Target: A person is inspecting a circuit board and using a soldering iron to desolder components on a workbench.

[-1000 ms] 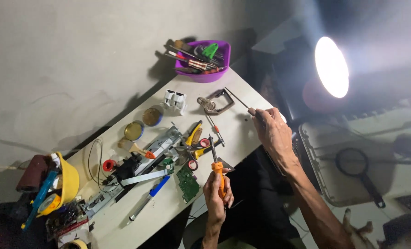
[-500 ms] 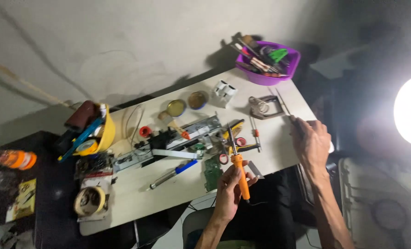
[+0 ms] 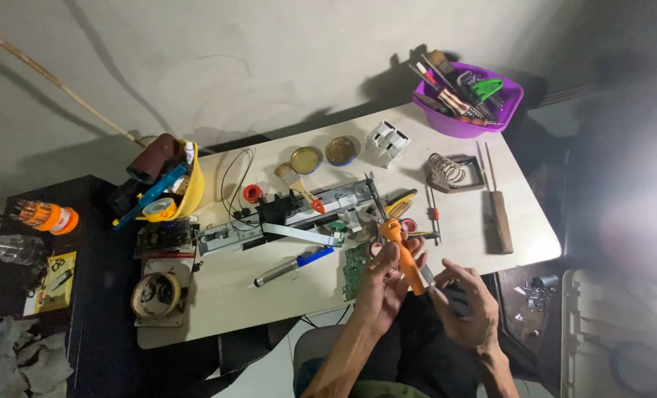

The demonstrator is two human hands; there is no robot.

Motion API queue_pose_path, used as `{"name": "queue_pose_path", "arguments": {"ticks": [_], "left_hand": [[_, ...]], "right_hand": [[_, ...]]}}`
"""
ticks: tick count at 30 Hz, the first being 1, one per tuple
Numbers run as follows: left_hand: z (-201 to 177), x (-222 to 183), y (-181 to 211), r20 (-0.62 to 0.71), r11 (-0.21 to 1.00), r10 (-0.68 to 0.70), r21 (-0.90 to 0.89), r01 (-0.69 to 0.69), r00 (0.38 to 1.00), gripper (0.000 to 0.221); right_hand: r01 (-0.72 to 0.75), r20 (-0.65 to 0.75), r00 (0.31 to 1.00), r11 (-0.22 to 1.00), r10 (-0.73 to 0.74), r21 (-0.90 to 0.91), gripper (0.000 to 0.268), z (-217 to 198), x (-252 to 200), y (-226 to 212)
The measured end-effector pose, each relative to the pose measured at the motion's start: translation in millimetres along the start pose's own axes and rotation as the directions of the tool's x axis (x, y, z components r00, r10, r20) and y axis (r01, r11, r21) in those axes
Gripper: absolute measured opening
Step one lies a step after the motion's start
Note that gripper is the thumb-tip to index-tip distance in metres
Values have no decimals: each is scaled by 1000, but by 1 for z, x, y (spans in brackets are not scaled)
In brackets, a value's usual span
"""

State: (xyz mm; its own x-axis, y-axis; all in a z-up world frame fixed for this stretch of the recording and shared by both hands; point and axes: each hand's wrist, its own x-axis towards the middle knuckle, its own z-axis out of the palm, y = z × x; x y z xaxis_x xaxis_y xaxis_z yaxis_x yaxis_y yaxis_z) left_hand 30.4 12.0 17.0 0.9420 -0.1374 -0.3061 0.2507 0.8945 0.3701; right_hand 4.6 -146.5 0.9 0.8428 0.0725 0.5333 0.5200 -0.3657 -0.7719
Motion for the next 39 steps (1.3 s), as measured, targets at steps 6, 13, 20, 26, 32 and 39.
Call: {"name": "queue_pose_path", "arguments": {"ticks": [6, 13, 20, 26, 32, 39], "left_hand": [[-12, 14, 0, 158, 987, 157, -53, -150, 975, 37], [33, -17, 6, 124, 991, 39, 123, -55, 991, 38], [19, -22, -12, 68, 950, 76, 297, -93, 995, 16], [-2, -34, 8, 222, 868, 174, 425, -256, 959, 36], [-26, -70, 52, 236, 785, 147, 563, -259, 960, 26], [89, -162, 146, 438, 564, 504, 486, -668, 744, 82]], "right_hand": [[9, -445, 888, 970, -119, -242, 27, 13, -17, -4], [-598, 29, 799, 787, 601, 154, 48, 45, -29, -50], [-302, -126, 876, 733, 466, 610, 43, 57, 40, -87], [-227, -223, 919, 898, 326, 377, 26, 51, 55, -48], [-234, -112, 961, 962, 251, 142, 19, 68, 124, -37], [46, 7, 999, 988, -46, -144, 19, 113, 172, 19]]}}
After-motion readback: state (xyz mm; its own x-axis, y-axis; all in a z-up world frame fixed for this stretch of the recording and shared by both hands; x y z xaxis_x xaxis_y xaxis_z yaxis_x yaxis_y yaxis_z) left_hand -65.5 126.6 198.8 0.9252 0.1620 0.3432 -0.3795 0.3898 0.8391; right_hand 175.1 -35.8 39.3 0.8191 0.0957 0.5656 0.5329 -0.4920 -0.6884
